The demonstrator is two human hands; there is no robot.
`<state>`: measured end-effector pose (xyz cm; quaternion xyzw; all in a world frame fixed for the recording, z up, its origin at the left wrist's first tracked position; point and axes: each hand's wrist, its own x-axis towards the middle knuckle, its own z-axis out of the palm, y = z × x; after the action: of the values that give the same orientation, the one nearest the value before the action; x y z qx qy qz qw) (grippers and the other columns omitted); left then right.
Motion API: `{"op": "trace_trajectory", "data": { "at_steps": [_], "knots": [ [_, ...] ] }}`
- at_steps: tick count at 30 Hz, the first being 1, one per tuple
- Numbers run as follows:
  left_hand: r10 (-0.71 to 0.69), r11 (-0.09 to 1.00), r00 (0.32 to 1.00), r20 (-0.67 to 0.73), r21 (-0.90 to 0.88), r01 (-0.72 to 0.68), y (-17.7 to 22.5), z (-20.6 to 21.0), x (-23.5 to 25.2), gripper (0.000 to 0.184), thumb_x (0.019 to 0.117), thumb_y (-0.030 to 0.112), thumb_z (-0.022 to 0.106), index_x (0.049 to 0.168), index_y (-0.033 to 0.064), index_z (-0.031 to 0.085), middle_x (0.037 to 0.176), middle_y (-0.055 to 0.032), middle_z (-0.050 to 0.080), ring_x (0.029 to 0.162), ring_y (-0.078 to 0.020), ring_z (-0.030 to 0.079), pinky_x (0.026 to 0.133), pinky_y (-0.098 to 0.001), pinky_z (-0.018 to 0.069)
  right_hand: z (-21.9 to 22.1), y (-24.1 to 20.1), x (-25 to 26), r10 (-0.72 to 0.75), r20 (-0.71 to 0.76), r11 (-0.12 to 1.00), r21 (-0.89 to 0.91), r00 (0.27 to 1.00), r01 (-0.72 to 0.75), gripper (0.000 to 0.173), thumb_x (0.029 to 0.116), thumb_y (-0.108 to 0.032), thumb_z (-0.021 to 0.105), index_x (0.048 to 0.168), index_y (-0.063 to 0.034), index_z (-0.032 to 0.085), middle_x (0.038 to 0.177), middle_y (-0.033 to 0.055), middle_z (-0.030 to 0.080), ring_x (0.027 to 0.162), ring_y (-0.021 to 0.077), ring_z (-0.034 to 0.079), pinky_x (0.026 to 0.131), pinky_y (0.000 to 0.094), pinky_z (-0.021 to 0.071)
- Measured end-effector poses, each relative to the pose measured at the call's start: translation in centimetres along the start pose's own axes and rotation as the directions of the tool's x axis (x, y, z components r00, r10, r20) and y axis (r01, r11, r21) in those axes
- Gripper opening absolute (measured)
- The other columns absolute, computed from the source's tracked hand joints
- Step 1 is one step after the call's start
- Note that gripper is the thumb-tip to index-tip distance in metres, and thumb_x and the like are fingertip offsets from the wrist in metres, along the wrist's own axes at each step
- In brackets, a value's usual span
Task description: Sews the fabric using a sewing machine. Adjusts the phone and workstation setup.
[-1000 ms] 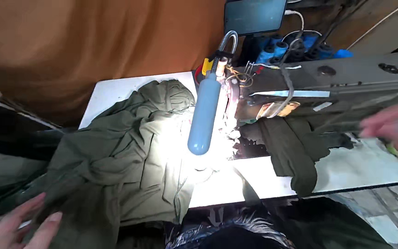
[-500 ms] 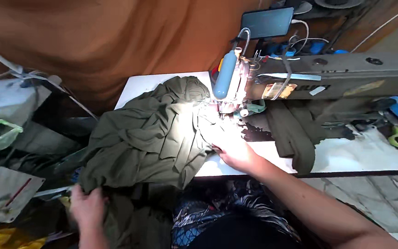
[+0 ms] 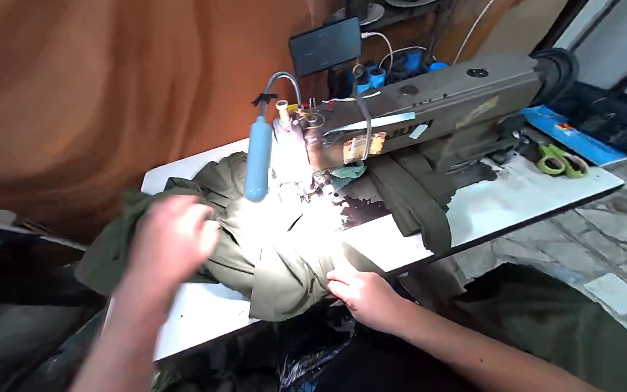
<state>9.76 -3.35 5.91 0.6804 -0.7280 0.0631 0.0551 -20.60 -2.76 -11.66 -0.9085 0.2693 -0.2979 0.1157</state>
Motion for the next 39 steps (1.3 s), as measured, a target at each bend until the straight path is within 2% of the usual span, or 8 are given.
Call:
{"op": "trace_trajectory", "data": {
  "at_steps": [4,10,13,17,21,27,32,39],
  "knots": [
    [0.536,0.829,0.824,0.185,-0.301,-0.472,8.3,8.6,2.1,0.034,0.1043,0.021,0.047,0.115,0.0037,0.074,0.116,-0.0175,0.073,0.114,-0.0367,0.068,0.097,-0.0577,0.0506,-1.2,0.5,0.1,0.006,0.057,1.0,-0.001,0.998,-0.006,0.011,0.0914,-0.003,0.061,0.087,-0.0032,0.071,0.098,0.014,0.074,0.078,0.0274,0.074,0.06,0.0414,0.0607],
    [0.111,0.993,0.905,0.41,-0.001,-0.121,7.8,11.0,5.7,0.043,0.1062,0.037,0.051,0.128,0.0047,0.069,0.128,-0.0223,0.064,0.123,-0.0417,0.06,0.099,-0.0601,0.0471,-1.2,0.0,0.4,0.05,0.073,0.999,-0.022,0.996,-0.049,0.009,0.0917,-0.004,0.063,0.086,-0.0025,0.069,0.088,0.0138,0.07,0.07,0.0285,0.071,0.054,0.0417,0.0582],
    [0.288,0.956,0.946,0.146,-0.104,-0.275,9.6,12.6,3.7,0.037,0.1009,0.03,0.055,0.116,0.0011,0.072,0.128,-0.0219,0.066,0.121,-0.0425,0.062,0.101,-0.0619,0.0459,-1.2,-0.8,0.4,0.037,0.122,0.999,0.019,0.992,-0.04,0.008,0.0921,-0.004,0.063,0.089,-0.0014,0.07,0.097,0.0163,0.072,0.073,0.0303,0.073,0.055,0.0433,0.0586],
    [0.257,0.914,0.954,-0.153,-0.281,-0.292,11.0,16.5,-1.0,0.052,0.0995,0.038,0.048,0.135,0.0052,0.067,0.141,-0.0189,0.062,0.13,-0.0391,0.06,0.105,-0.061,0.0458,-3.3,0.9,-1.0,0.208,0.016,0.975,0.072,0.978,-0.208,0.013,0.0871,0.0,0.065,0.096,0.0004,0.073,0.1,0.0166,0.074,0.079,0.0304,0.074,0.065,0.0455,0.0621],
    [0.206,0.913,0.962,-0.18,-0.317,-0.255,10.8,17.0,-2.0,0.051,0.0993,0.039,0.047,0.135,0.0088,0.068,0.142,-0.0207,0.061,0.133,-0.0411,0.057,0.108,-0.0634,0.0419,-6.2,2.3,-0.9,0.576,0.216,0.815,-0.086,0.788,-0.573,0.028,0.0984,-0.015,0.063,0.119,0.0042,0.068,0.132,0.0241,0.063,0.092,0.0376,0.073,0.079,0.0514,0.0591],
    [0.218,0.919,0.967,-0.134,-0.305,-0.249,10.8,16.6,-1.8,0.051,0.0984,0.039,0.047,0.137,0.0125,0.067,0.144,-0.0201,0.059,0.134,-0.0439,0.055,0.107,-0.0677,0.0392,-5.4,1.6,-0.5,0.491,0.252,0.868,-0.058,0.834,-0.493,0.016,0.0923,-0.001,0.063,0.106,0.0058,0.069,0.123,0.0254,0.065,0.086,0.0381,0.073,0.073,0.05,0.0596],
    [0.21,0.906,0.956,-0.205,-0.326,-0.269,10.0,15.0,0.0,0.044,0.1015,0.032,0.044,0.111,0.0053,0.078,0.128,-0.0175,0.07,0.125,-0.0392,0.063,0.103,-0.065,0.0436,-5.5,0.0,-0.4,0.355,0.005,0.905,0.247,0.935,-0.345,0.013,0.0875,0.0,0.062,0.099,0.0028,0.069,0.08,0.0165,0.07,0.069,0.0286,0.07,0.063,0.0422,0.058],
    [0.172,0.856,0.974,-0.146,-0.468,-0.222,9.8,13.2,5.1,0.034,0.1052,0.014,0.046,0.119,-0.0058,0.07,0.115,-0.0254,0.071,0.108,-0.04,0.068,0.094,-0.0564,0.0508,-5.2,-2.6,1.0,0.135,0.117,0.819,0.546,0.984,-0.177,0.018,0.0909,0.001,0.062,0.108,0.0009,0.07,0.093,0.0148,0.071,0.08,0.0234,0.07,0.07,0.0374,0.0579]
  ]
}}
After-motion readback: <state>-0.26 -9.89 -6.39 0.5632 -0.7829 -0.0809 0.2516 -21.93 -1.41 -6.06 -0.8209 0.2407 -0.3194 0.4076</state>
